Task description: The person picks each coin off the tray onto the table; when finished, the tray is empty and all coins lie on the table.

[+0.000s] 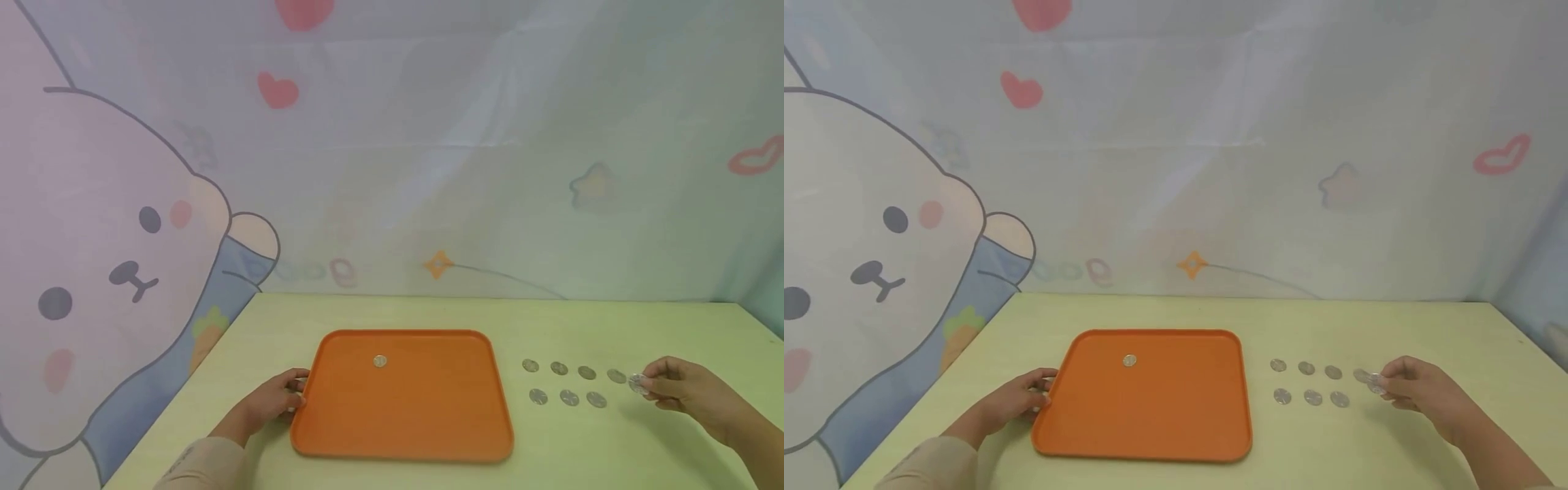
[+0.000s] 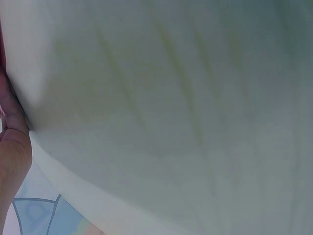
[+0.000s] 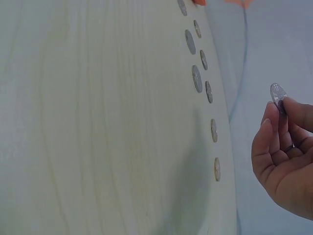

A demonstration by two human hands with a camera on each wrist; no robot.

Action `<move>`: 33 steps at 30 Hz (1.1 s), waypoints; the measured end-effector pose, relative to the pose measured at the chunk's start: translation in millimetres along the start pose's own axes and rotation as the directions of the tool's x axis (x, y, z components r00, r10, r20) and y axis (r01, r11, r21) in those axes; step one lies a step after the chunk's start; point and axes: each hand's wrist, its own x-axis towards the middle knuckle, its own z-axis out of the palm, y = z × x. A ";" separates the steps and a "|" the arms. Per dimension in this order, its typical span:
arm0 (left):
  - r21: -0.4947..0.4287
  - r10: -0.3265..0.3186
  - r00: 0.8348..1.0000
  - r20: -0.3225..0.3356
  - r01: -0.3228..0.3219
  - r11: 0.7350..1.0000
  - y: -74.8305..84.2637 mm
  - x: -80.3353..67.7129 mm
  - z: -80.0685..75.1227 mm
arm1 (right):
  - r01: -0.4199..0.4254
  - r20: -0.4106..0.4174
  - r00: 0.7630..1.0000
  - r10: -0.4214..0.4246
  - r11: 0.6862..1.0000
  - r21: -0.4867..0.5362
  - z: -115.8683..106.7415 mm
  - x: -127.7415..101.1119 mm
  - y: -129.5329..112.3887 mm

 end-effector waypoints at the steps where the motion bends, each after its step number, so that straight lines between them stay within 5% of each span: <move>1: -0.001 0.002 1.000 0.003 -0.002 1.000 0.1 -0.2 -0.6 | -0.012 -0.005 1.000 0.012 1.000 -0.003 0.1 0.1 1.0; 33: 0.004 0.011 1.000 0.019 -0.011 1.000 -2.8 2.7 -0.2 | -0.149 -0.087 0.987 0.132 0.961 -0.233 9.9 14.7 22.3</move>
